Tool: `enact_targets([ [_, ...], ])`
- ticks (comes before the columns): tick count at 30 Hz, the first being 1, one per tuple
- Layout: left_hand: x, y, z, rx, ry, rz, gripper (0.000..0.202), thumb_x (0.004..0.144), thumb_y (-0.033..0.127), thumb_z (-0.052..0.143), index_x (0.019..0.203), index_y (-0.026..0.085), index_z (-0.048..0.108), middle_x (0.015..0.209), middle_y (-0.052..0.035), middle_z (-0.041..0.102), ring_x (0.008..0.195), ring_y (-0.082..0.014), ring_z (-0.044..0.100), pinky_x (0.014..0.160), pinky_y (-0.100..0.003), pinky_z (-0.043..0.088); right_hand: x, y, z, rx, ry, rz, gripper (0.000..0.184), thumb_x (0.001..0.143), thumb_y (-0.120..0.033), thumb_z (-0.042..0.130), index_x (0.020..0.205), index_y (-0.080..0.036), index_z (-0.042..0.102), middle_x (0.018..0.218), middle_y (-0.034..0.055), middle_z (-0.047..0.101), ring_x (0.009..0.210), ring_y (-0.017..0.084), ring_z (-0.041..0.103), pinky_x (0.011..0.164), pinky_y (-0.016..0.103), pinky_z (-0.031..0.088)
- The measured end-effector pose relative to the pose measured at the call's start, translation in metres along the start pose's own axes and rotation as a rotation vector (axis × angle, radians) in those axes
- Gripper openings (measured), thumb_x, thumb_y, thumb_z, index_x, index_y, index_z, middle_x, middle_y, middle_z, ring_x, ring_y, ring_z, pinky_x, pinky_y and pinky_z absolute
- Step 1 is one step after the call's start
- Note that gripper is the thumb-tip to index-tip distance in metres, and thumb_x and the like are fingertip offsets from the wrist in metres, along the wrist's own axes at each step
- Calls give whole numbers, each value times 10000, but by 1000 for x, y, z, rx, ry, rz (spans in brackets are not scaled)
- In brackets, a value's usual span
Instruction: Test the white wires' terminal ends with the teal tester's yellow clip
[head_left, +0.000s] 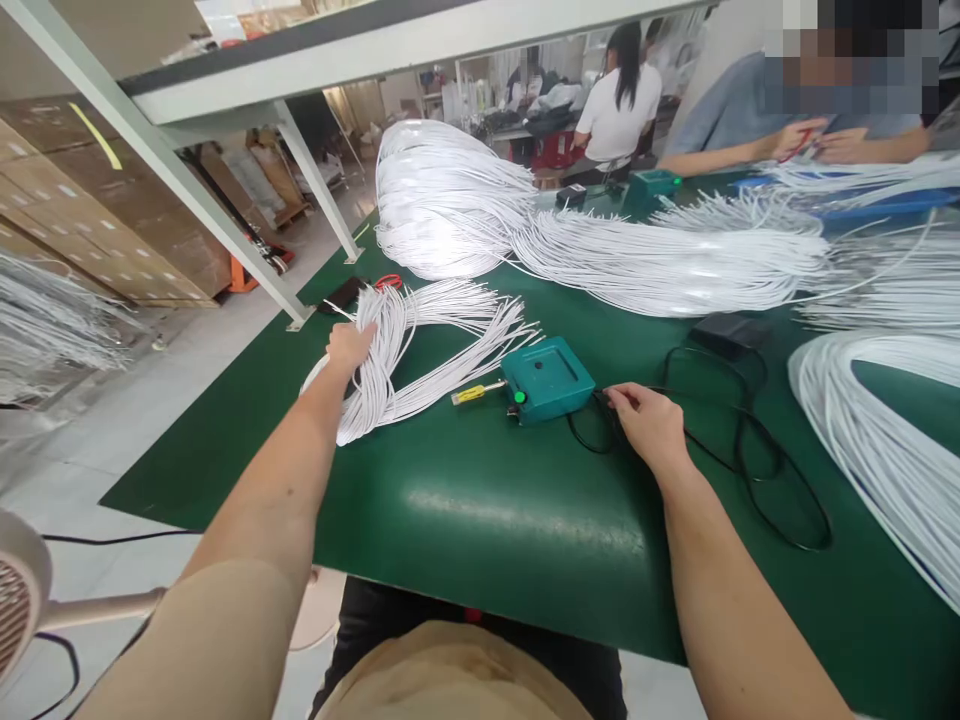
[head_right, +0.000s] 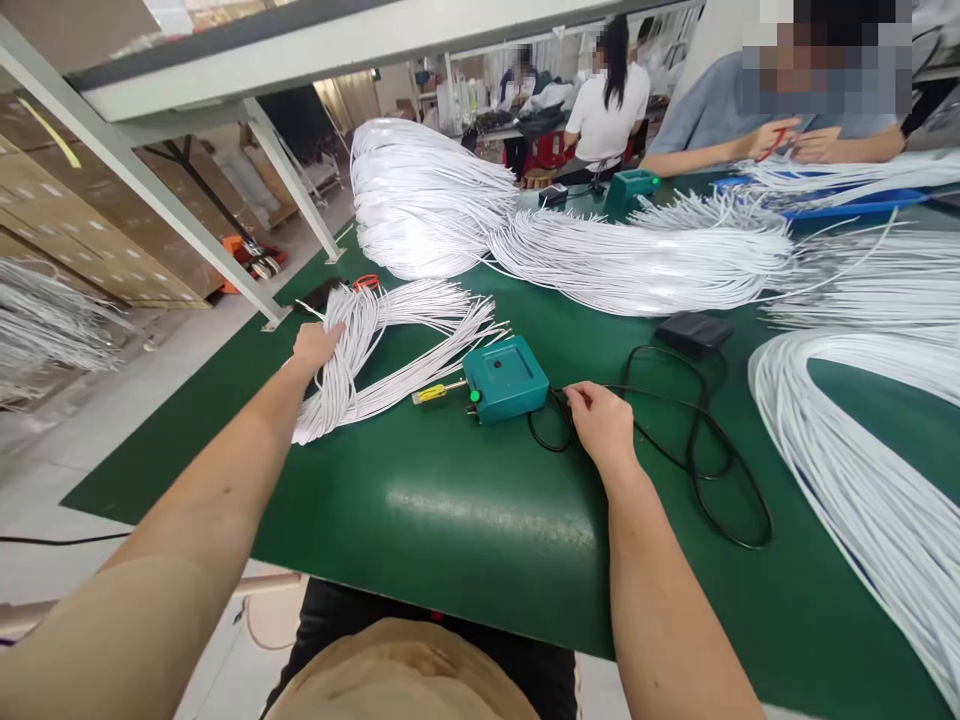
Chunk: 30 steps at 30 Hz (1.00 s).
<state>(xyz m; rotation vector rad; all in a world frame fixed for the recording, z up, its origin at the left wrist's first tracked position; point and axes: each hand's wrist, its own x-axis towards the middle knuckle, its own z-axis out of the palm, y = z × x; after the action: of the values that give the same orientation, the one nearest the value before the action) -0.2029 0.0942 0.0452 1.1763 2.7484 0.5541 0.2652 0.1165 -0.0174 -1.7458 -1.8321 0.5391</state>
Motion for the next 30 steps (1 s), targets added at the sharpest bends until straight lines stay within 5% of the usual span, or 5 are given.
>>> enact_targets([
  [11, 15, 5, 1, 7, -35, 52, 984, 794, 637, 526, 1523, 77, 174, 1494, -234, 389, 1367, -363, 403, 1087, -461, 352, 1, -2, 1, -111, -33, -2, 284, 845, -365, 485, 863, -219, 728, 805, 53, 732, 738, 222, 640, 658, 313, 429],
  [16, -42, 37, 3, 152, 190, 515, 851, 760, 521, 635, 1475, 168, 337, 1499, -170, 396, 1376, -372, 355, 1117, -518, 285, 1, -1, 3, -108, -19, -20, 292, 843, -370, 482, 855, -215, 729, 806, 56, 734, 735, 228, 641, 648, 322, 426],
  [19, -76, 45, 15, 241, 0, 1022, 516, 930, 322, 419, 1427, 182, 419, 1423, -119, 514, 1317, -256, 455, 1122, -427, 295, 0, -3, 3, -106, -10, -46, 290, 842, -362, 479, 841, -216, 730, 824, 57, 738, 745, 230, 647, 652, 325, 429],
  [24, -94, 46, 31, 508, -116, 891, 629, 975, 465, 265, 1417, 42, 413, 1117, -202, 685, 1107, -295, 610, 1047, -432, 344, -1, -3, 3, -120, -4, -59, 293, 848, -357, 474, 855, -218, 732, 845, 61, 741, 765, 236, 653, 664, 333, 435],
  [30, -105, 69, 42, 414, -356, 786, 810, 922, 607, 301, 1490, 33, 236, 1401, -243, 499, 1286, -318, 503, 1030, -372, 375, -1, -2, 4, -120, -6, -79, 290, 854, -355, 472, 857, -224, 731, 848, 55, 742, 774, 232, 652, 681, 332, 438],
])
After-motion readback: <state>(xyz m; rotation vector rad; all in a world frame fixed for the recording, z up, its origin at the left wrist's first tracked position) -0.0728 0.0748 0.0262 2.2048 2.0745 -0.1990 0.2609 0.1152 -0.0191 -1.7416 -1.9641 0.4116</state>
